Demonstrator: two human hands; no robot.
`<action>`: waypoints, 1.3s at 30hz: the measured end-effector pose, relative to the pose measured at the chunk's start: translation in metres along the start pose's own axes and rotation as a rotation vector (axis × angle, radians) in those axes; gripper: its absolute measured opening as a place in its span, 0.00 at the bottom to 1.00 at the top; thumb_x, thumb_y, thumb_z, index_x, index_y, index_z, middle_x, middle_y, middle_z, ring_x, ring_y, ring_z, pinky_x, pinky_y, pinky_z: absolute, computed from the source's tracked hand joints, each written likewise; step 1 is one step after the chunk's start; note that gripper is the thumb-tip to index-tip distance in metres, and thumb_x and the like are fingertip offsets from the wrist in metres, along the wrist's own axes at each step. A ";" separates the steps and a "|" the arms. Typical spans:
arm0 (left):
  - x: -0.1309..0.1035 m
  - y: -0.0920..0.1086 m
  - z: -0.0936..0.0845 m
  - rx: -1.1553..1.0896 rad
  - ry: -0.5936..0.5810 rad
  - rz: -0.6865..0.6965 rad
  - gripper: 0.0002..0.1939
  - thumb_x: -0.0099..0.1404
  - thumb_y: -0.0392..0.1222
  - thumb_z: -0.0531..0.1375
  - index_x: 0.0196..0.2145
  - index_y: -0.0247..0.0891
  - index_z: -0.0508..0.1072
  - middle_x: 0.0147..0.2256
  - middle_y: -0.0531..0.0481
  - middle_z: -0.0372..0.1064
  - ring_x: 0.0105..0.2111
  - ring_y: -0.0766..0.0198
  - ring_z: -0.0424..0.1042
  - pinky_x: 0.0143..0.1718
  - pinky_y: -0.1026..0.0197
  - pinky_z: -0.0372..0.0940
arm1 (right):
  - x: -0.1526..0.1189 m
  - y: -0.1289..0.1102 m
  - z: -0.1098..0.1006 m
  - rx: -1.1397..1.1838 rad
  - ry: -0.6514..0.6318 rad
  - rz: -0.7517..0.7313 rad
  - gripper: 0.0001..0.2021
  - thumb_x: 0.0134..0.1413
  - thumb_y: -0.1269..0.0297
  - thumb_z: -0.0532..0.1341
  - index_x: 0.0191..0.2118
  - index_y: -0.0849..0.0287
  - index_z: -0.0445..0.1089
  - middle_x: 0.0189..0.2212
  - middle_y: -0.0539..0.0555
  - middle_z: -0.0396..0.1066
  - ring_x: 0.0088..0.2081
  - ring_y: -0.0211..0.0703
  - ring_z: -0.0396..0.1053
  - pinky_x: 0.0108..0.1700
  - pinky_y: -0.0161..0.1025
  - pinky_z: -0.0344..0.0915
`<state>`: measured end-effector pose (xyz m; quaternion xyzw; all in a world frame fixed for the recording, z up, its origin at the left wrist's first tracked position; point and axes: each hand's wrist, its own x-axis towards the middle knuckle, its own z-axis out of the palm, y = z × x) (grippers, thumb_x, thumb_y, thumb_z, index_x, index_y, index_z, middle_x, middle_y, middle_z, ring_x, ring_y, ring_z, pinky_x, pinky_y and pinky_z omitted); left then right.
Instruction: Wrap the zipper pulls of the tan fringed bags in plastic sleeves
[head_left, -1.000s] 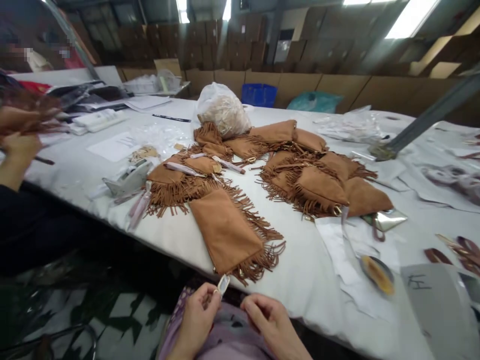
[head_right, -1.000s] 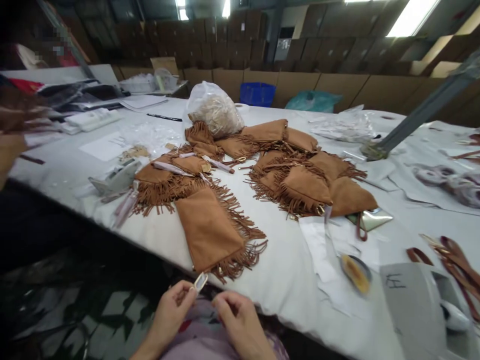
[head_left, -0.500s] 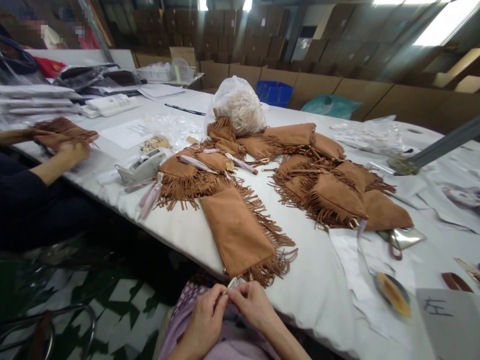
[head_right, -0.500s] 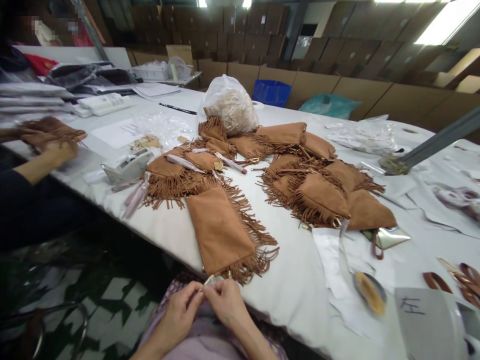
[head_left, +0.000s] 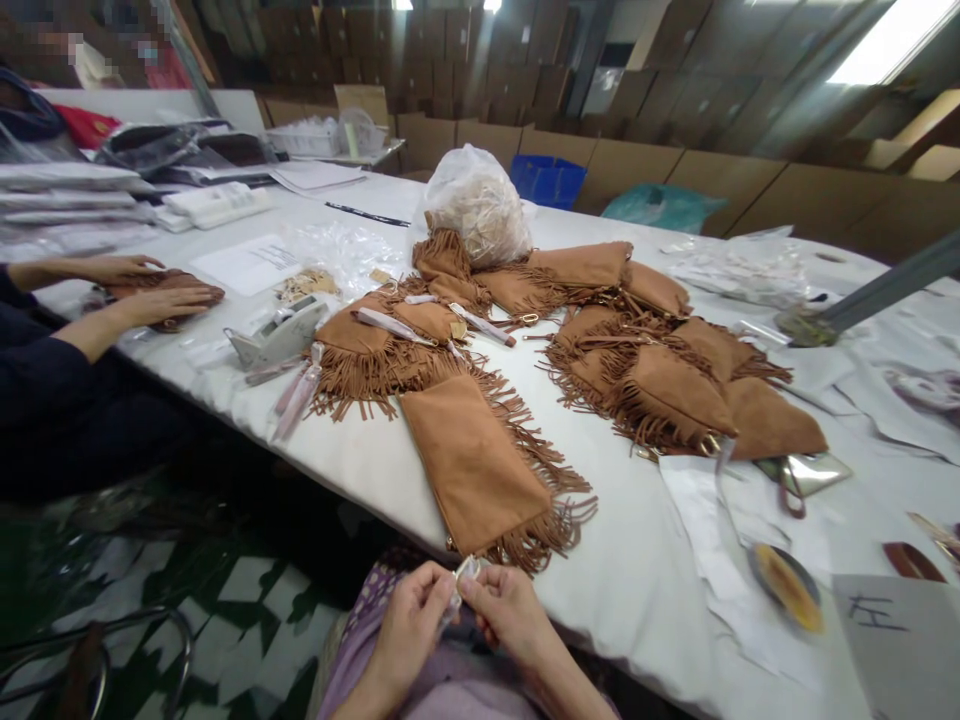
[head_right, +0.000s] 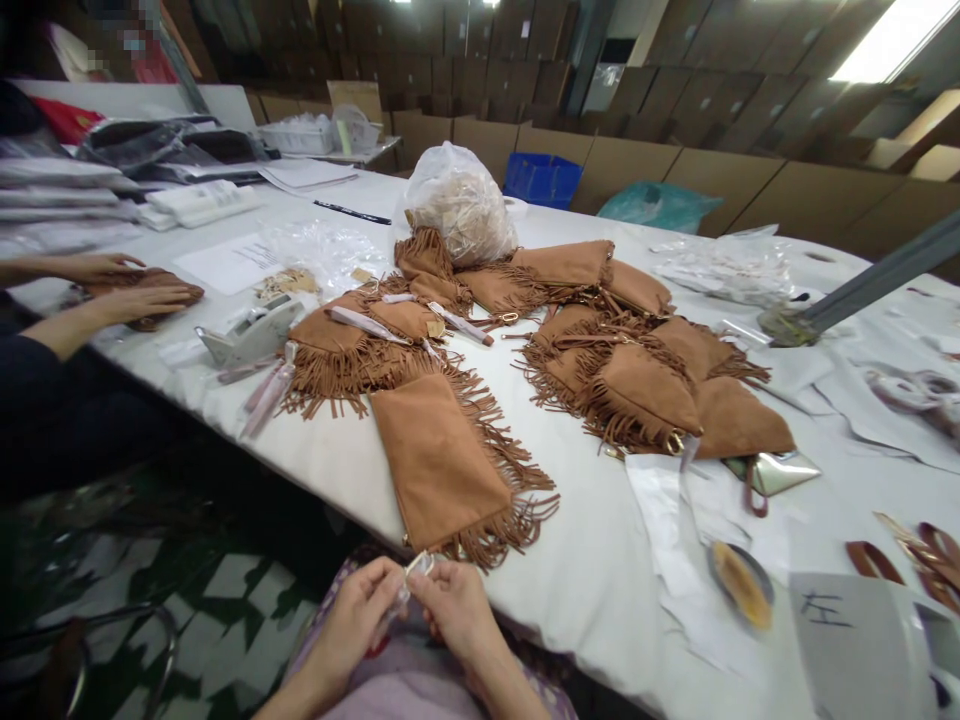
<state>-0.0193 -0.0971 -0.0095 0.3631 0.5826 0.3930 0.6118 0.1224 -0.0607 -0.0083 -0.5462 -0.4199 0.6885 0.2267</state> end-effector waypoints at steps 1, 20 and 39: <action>0.002 -0.002 0.001 -0.079 -0.012 -0.073 0.19 0.60 0.56 0.54 0.26 0.36 0.65 0.19 0.55 0.64 0.11 0.74 0.51 0.13 0.69 0.44 | 0.000 -0.001 0.000 0.007 -0.011 -0.025 0.22 0.42 0.44 0.64 0.22 0.62 0.65 0.11 0.44 0.59 0.13 0.28 0.51 0.17 0.29 0.46; -0.002 0.004 0.002 -0.144 0.006 -0.148 0.21 0.55 0.59 0.60 0.25 0.35 0.67 0.15 0.56 0.63 0.10 0.76 0.51 0.13 0.70 0.44 | -0.013 0.013 -0.015 -0.183 0.191 -0.101 0.24 0.51 0.44 0.54 0.19 0.60 0.67 0.14 0.49 0.66 0.14 0.33 0.57 0.18 0.32 0.50; -0.008 0.003 0.013 0.178 0.129 0.069 0.21 0.61 0.57 0.56 0.41 0.42 0.53 0.17 0.58 0.66 0.12 0.69 0.58 0.14 0.69 0.49 | -0.019 0.002 0.016 0.547 0.081 -0.020 0.23 0.36 0.52 0.69 0.35 0.64 0.68 0.12 0.42 0.60 0.12 0.25 0.46 0.15 0.27 0.35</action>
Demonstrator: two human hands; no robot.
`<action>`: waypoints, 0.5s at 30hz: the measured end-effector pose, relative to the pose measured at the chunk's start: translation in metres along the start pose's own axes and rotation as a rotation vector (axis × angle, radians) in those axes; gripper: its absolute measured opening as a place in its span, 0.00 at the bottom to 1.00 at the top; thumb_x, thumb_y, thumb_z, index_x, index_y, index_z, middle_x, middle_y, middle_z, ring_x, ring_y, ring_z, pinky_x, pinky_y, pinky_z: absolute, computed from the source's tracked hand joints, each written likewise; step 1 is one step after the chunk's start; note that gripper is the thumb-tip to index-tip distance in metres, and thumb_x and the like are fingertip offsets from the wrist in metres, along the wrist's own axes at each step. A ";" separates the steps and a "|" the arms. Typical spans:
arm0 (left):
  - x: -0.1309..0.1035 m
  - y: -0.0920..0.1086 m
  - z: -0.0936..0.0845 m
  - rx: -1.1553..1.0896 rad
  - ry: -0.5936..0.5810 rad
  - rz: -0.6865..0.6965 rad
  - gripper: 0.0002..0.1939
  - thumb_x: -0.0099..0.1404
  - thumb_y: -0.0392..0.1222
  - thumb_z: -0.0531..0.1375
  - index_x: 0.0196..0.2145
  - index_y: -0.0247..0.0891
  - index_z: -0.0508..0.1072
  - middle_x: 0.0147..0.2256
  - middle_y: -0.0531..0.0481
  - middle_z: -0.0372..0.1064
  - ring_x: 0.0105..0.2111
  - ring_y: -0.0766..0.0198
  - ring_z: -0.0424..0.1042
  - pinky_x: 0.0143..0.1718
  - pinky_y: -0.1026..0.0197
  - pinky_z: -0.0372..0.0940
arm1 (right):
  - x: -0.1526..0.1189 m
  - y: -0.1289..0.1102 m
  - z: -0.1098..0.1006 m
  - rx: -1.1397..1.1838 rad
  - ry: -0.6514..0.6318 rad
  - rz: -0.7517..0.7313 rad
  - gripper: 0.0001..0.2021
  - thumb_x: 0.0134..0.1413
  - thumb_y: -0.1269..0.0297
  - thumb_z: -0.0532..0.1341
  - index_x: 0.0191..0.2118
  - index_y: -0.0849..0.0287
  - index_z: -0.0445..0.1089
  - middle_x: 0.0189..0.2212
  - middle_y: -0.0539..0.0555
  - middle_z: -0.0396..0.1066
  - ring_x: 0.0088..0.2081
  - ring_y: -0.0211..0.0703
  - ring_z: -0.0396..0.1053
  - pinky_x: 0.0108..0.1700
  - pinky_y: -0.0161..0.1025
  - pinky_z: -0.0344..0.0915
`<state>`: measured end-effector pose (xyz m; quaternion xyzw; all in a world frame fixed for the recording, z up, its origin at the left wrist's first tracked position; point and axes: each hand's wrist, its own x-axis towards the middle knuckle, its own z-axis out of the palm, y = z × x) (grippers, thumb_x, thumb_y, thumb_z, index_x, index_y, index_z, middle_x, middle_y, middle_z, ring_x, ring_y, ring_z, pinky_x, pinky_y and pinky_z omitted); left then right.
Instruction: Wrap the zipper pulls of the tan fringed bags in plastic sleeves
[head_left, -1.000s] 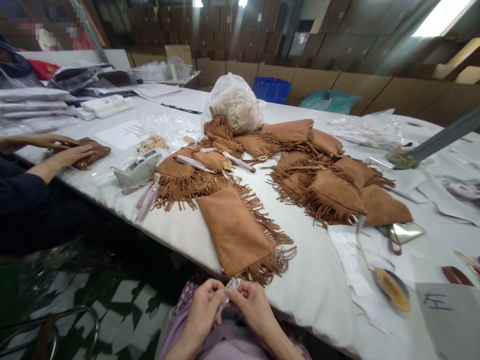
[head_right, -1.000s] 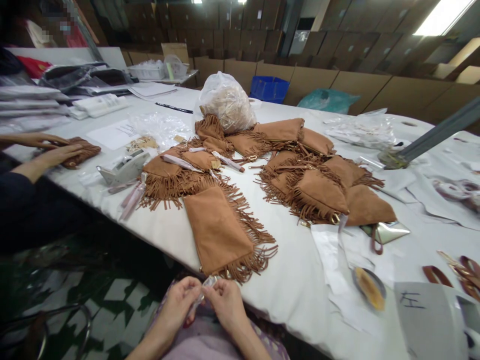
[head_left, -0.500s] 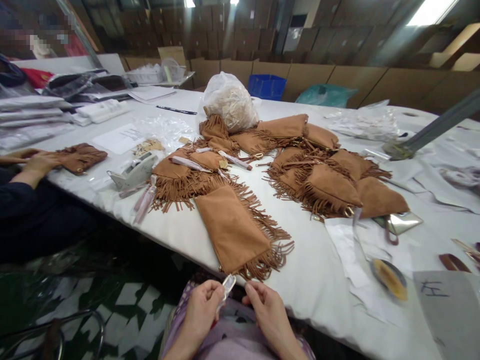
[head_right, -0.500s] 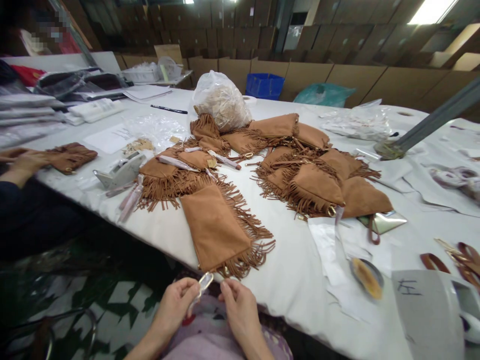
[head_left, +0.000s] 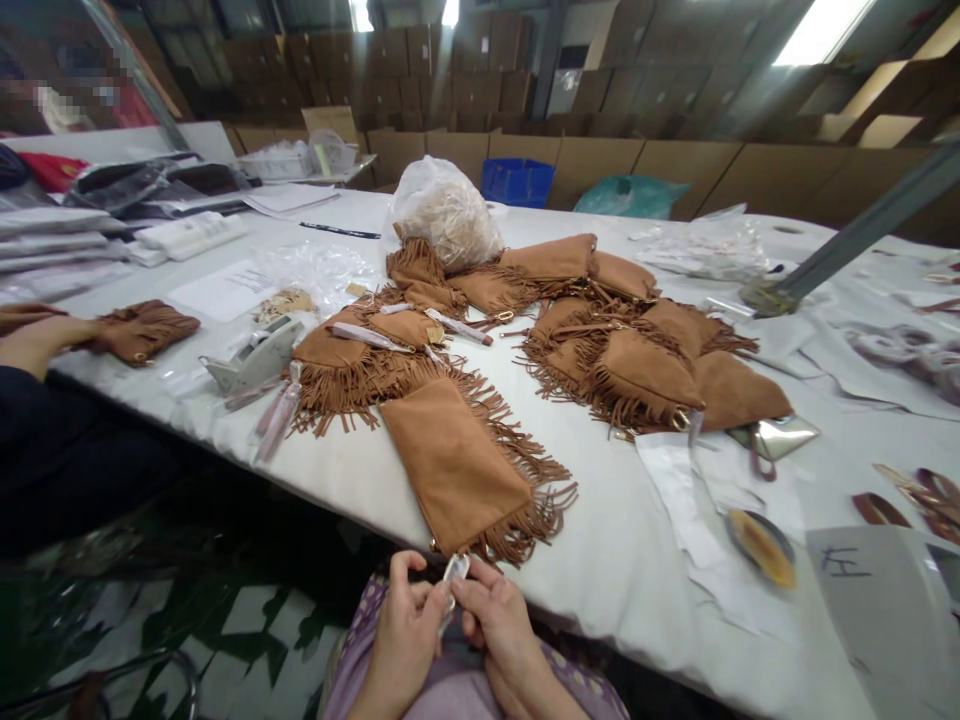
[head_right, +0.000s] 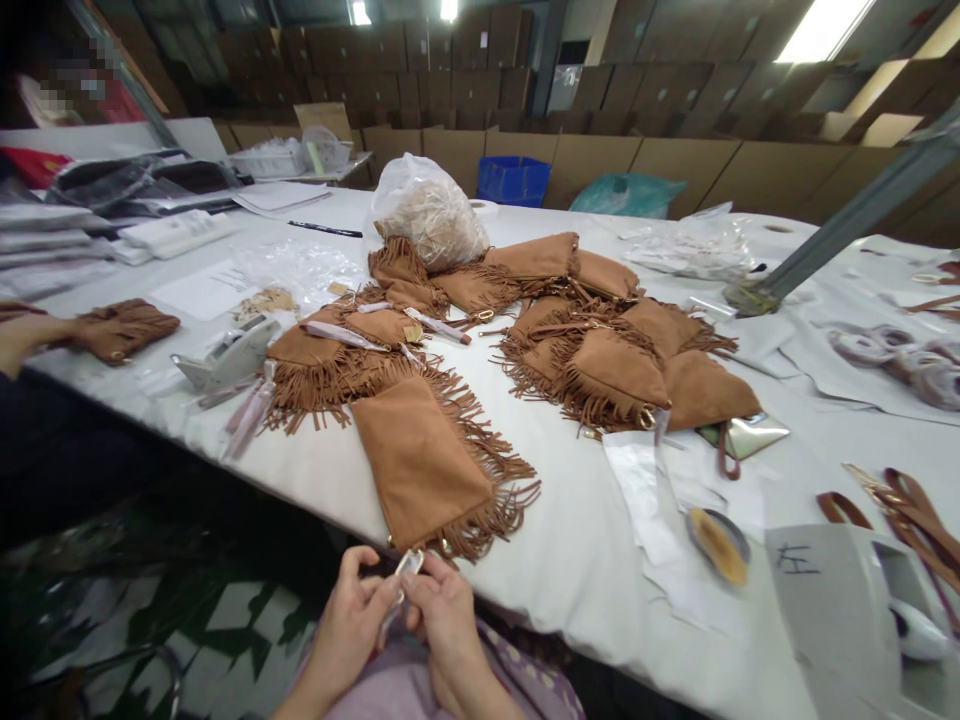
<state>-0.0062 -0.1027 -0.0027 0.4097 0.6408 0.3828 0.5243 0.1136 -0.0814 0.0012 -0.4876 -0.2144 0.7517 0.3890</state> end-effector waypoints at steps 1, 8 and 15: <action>0.002 -0.002 0.001 -0.083 -0.039 -0.027 0.22 0.60 0.58 0.56 0.41 0.42 0.51 0.18 0.59 0.66 0.11 0.71 0.56 0.13 0.70 0.47 | 0.000 -0.001 0.000 0.012 -0.021 0.000 0.22 0.38 0.51 0.69 0.34 0.63 0.67 0.12 0.43 0.61 0.12 0.25 0.47 0.16 0.27 0.35; 0.013 0.006 0.002 -0.629 -0.390 -0.313 0.22 0.56 0.54 0.63 0.35 0.40 0.56 0.18 0.61 0.60 0.11 0.79 0.48 0.13 0.73 0.41 | 0.000 -0.019 0.007 0.222 -0.160 0.036 0.18 0.41 0.56 0.69 0.29 0.58 0.60 0.12 0.39 0.56 0.12 0.25 0.47 0.16 0.26 0.37; 0.030 0.017 -0.007 -0.495 -0.254 -0.101 0.23 0.57 0.54 0.63 0.42 0.37 0.62 0.25 0.55 0.65 0.21 0.71 0.63 0.22 0.69 0.54 | 0.005 -0.045 -0.008 0.300 -0.220 0.068 0.08 0.43 0.67 0.64 0.24 0.63 0.65 0.08 0.37 0.46 0.12 0.23 0.34 0.15 0.26 0.35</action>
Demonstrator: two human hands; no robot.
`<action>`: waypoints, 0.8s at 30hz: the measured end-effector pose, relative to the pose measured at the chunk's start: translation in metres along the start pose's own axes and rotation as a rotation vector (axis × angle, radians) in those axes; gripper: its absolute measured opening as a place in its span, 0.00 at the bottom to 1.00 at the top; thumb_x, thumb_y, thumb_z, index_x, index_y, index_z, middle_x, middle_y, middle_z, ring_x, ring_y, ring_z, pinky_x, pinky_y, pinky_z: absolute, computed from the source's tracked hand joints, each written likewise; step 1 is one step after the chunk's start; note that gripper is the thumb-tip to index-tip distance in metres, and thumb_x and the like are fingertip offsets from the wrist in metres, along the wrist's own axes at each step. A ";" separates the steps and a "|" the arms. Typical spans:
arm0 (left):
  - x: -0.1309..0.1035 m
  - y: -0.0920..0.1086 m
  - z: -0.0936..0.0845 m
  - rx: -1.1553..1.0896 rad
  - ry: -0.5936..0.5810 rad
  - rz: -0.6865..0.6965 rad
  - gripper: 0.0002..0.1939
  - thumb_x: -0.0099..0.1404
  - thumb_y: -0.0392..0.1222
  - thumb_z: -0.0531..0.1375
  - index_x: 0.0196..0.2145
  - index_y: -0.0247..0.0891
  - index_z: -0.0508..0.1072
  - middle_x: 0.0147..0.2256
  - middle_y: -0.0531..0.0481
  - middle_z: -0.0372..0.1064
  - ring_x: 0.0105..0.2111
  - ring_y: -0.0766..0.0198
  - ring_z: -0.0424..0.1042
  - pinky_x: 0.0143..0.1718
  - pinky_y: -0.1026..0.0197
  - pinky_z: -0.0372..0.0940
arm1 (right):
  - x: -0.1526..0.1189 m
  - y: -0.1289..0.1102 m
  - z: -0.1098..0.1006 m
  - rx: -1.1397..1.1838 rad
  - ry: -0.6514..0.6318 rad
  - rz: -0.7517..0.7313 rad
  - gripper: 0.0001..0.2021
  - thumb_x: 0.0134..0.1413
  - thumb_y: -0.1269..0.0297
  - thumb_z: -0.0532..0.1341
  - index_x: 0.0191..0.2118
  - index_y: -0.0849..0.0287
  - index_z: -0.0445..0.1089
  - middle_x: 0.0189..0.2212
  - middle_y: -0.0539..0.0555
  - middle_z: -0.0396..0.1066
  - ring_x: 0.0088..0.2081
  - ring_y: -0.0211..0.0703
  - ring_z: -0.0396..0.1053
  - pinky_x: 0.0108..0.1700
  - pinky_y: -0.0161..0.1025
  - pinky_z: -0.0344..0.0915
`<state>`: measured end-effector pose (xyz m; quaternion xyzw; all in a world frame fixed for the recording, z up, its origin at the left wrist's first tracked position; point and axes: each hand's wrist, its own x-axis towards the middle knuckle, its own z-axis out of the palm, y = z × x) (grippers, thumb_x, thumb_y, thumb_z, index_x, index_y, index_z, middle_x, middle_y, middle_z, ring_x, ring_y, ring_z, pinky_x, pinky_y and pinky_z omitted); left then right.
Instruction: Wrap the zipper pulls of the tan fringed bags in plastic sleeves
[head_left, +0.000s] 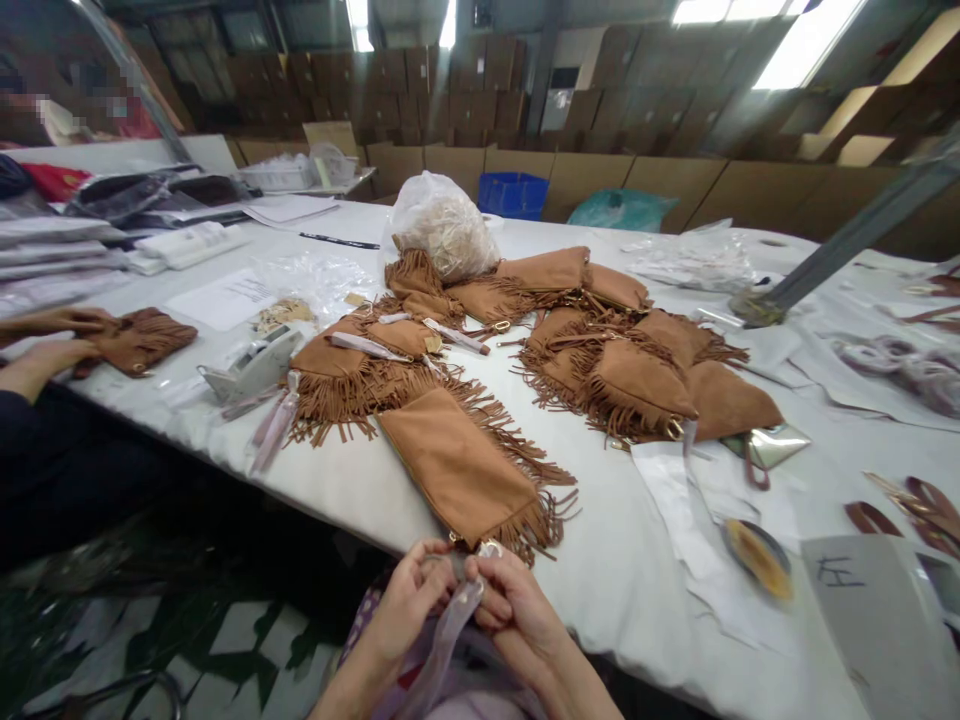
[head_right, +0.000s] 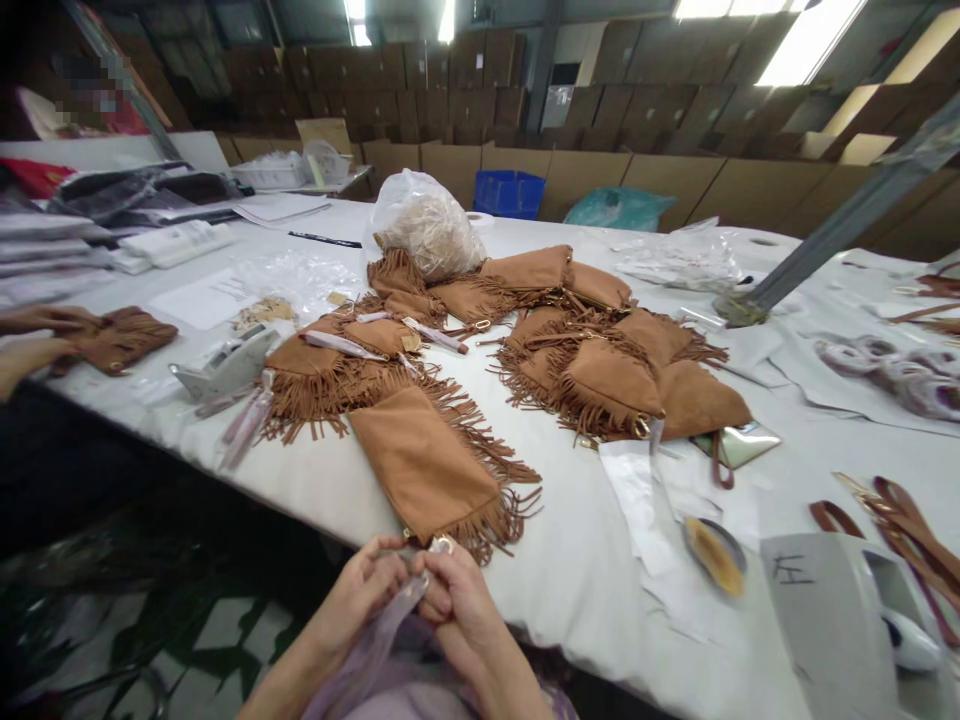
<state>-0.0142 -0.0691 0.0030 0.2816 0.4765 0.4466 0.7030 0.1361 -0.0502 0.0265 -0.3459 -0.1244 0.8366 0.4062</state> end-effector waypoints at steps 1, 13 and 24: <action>0.004 0.001 -0.002 0.064 0.072 0.046 0.24 0.58 0.56 0.61 0.44 0.36 0.62 0.26 0.54 0.66 0.23 0.70 0.64 0.24 0.68 0.56 | 0.000 -0.003 -0.001 0.006 0.004 -0.005 0.07 0.43 0.68 0.63 0.22 0.62 0.64 0.08 0.37 0.45 0.12 0.23 0.33 0.15 0.26 0.35; 0.028 0.016 0.030 0.446 -0.105 0.141 0.16 0.59 0.52 0.58 0.34 0.34 0.71 0.25 0.51 0.70 0.25 0.65 0.67 0.28 0.65 0.59 | -0.010 -0.032 -0.011 -0.114 0.055 -0.164 0.10 0.45 0.65 0.60 0.20 0.60 0.60 0.07 0.36 0.42 0.12 0.23 0.32 0.15 0.26 0.38; 0.027 -0.018 0.002 0.255 0.093 -0.028 0.22 0.56 0.58 0.58 0.38 0.35 0.65 0.28 0.51 0.70 0.24 0.65 0.72 0.25 0.66 0.64 | -0.019 -0.009 -0.062 -0.773 0.350 -0.257 0.21 0.47 0.46 0.57 0.37 0.61 0.64 0.28 0.54 0.74 0.10 0.27 0.53 0.12 0.30 0.42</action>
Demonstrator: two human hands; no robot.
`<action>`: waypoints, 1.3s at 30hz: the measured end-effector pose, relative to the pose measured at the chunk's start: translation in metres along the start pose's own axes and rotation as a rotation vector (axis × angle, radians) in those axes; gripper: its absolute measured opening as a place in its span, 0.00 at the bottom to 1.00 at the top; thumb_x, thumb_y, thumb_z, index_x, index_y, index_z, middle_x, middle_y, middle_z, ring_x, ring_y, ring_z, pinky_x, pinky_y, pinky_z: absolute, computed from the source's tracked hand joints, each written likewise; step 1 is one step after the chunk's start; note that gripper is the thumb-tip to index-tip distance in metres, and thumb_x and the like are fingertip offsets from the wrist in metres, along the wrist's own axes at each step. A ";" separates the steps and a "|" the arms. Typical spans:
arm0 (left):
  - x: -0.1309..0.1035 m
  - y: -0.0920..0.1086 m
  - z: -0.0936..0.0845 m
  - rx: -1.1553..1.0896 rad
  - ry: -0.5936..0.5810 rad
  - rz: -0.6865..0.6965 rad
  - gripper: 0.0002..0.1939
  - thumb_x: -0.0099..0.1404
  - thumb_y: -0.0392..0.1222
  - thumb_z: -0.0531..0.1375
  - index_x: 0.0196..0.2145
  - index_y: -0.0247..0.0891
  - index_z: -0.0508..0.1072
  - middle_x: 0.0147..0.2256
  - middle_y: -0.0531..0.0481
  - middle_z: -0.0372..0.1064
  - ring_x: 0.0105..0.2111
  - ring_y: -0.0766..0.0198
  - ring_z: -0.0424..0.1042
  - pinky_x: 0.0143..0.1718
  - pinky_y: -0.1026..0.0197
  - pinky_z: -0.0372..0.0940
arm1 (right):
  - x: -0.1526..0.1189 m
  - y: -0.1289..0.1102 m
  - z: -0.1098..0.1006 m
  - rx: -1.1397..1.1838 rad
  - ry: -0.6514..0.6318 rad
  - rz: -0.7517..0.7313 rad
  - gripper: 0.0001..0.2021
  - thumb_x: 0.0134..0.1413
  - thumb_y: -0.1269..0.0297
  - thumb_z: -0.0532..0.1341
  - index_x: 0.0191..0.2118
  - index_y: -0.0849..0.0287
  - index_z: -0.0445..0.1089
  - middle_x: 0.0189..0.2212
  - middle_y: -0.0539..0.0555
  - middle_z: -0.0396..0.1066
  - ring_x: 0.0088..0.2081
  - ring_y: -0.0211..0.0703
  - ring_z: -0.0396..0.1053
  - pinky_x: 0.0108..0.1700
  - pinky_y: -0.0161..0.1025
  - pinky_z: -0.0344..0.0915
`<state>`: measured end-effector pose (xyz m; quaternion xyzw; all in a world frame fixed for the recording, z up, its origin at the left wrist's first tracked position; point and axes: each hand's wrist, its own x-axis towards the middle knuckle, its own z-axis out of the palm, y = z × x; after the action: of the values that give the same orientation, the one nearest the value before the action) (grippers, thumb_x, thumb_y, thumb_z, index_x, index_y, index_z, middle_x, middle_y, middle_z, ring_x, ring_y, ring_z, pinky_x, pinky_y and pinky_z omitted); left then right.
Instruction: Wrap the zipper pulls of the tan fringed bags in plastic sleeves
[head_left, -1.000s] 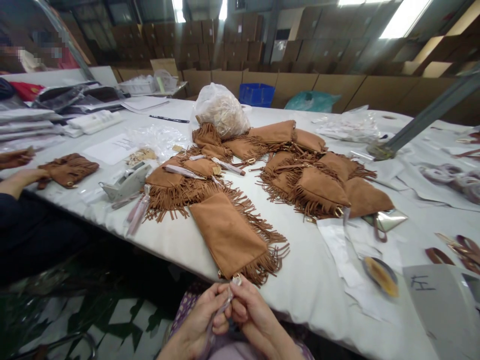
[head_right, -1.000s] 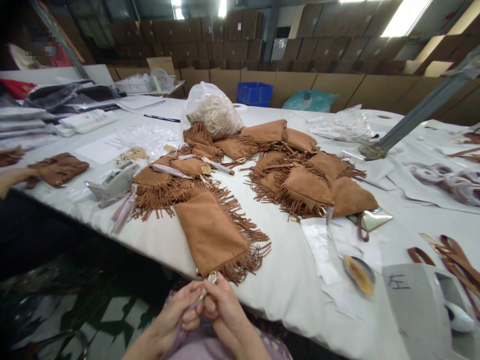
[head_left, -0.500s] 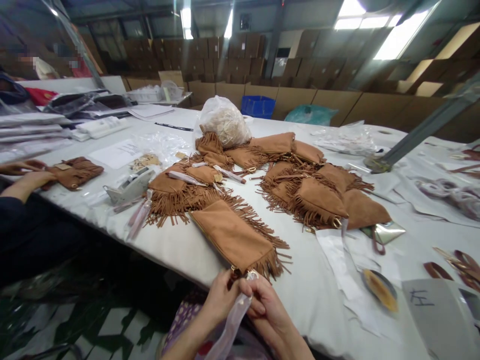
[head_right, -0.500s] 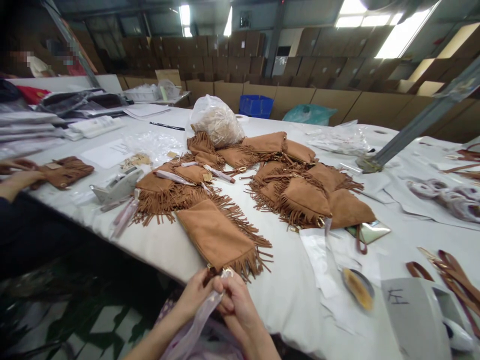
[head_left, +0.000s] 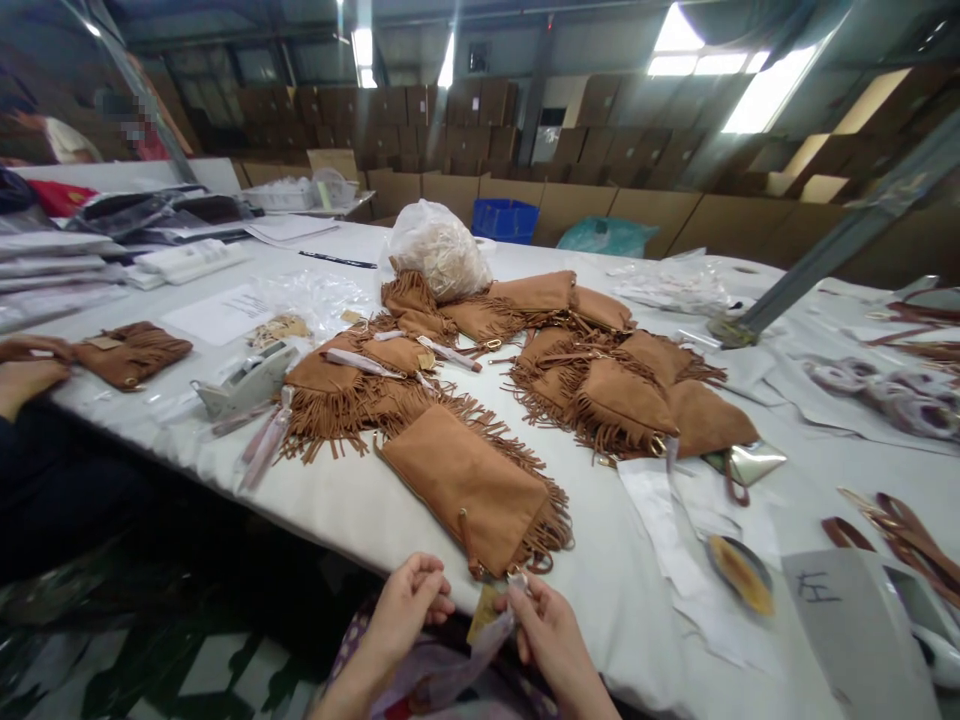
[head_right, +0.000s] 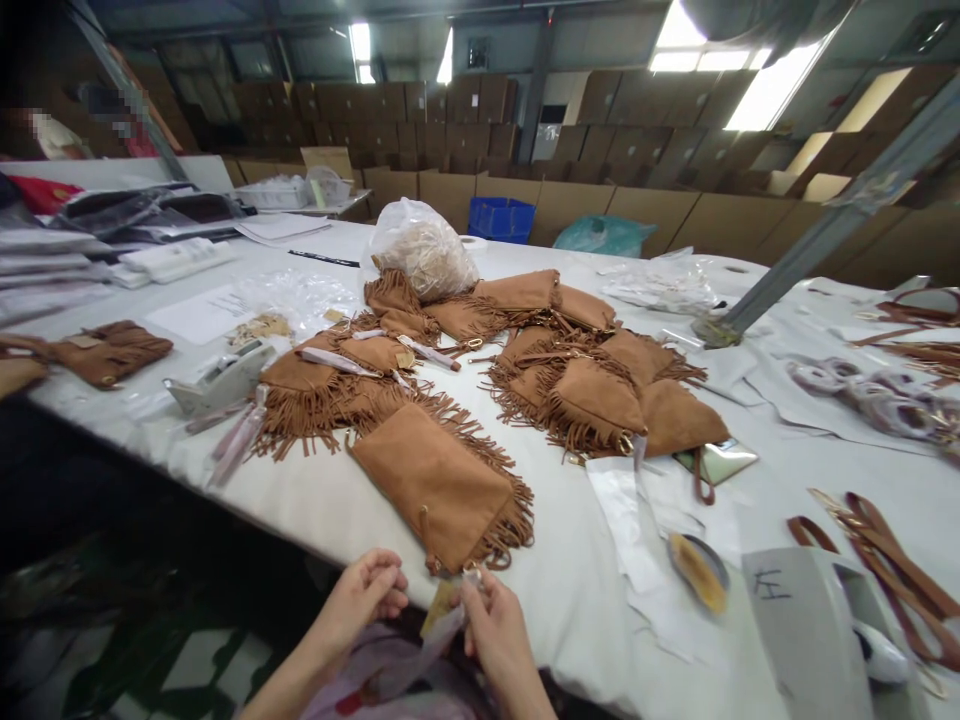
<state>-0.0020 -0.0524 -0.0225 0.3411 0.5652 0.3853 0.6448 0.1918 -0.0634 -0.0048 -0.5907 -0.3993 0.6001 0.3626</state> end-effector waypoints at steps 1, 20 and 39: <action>0.001 -0.002 0.004 0.023 0.020 0.000 0.22 0.57 0.57 0.58 0.39 0.35 0.65 0.28 0.50 0.70 0.24 0.65 0.72 0.26 0.65 0.64 | 0.000 0.002 0.000 0.006 0.012 -0.002 0.22 0.47 0.46 0.57 0.39 0.61 0.64 0.28 0.54 0.74 0.10 0.27 0.54 0.12 0.29 0.42; 0.008 0.024 0.044 0.937 -0.146 0.764 0.10 0.67 0.41 0.50 0.32 0.40 0.68 0.31 0.48 0.67 0.33 0.58 0.67 0.36 0.58 0.63 | -0.011 -0.046 -0.008 -0.420 0.244 -0.517 0.20 0.47 0.68 0.61 0.48 0.60 0.69 0.34 0.54 0.74 0.31 0.41 0.70 0.34 0.35 0.67; 0.034 0.007 0.077 0.182 -0.260 0.264 0.20 0.53 0.60 0.62 0.27 0.38 0.72 0.20 0.54 0.65 0.19 0.68 0.61 0.19 0.70 0.59 | -0.040 -0.006 -0.115 -0.521 0.706 -0.300 0.12 0.56 0.59 0.55 0.33 0.57 0.74 0.31 0.55 0.76 0.34 0.46 0.72 0.38 0.37 0.63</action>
<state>0.0755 -0.0190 -0.0220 0.5158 0.4602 0.3664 0.6228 0.3080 -0.0916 0.0199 -0.7661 -0.4699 0.1828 0.3986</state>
